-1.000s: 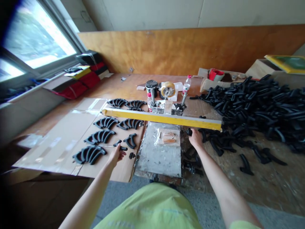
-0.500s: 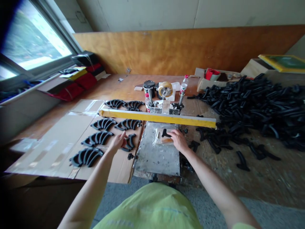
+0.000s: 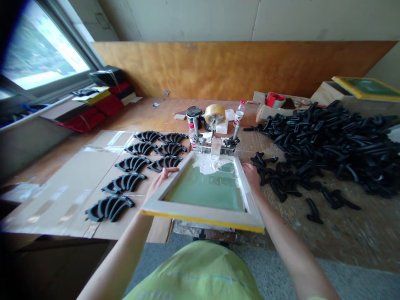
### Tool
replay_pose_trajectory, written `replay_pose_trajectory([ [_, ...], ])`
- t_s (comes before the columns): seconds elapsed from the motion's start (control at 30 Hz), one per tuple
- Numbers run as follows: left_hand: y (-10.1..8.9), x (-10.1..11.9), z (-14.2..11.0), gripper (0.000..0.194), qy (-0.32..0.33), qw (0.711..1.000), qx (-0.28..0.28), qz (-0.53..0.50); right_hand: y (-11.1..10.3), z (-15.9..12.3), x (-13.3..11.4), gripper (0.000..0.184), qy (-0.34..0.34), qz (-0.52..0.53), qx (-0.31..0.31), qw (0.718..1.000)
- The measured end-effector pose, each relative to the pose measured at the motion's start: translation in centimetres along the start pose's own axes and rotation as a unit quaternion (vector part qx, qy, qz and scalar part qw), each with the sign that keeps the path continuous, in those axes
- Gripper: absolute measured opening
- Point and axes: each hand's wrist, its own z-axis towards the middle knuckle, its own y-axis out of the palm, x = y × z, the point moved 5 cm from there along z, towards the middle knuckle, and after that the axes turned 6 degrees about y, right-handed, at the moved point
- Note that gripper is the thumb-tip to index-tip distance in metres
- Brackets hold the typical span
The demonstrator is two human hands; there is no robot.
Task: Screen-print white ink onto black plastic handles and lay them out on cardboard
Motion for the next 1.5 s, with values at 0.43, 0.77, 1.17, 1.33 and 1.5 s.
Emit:
replay_pose_trajectory([
  [0.43,-0.7,-13.8,-1.2,0.084,-0.132,0.991,-0.006,0.024,5.8,6.3,-8.4,0.011,-0.065,-0.158,-0.129,0.977],
  [0.77,-0.9,-13.5,-1.4,0.074,-0.120,0.992,0.012,0.036,3.6,1.7,-9.5,0.018,-0.217,-0.046,-0.197,0.955],
  [1.17,-0.5,-10.3,-1.9,0.076,-0.131,0.991,0.000,0.023,3.1,5.4,-9.5,0.037,-0.095,-0.053,-0.121,0.987],
  [1.33,-0.8,-4.3,-1.7,0.060,-0.105,0.994,0.005,-0.019,-0.5,11.1,-5.8,0.048,0.040,-0.099,-0.042,0.993],
  [1.5,0.8,2.0,1.4,0.052,0.011,0.989,0.043,-0.142,-2.2,7.9,3.3,0.026,0.203,-0.053,0.042,0.977],
])
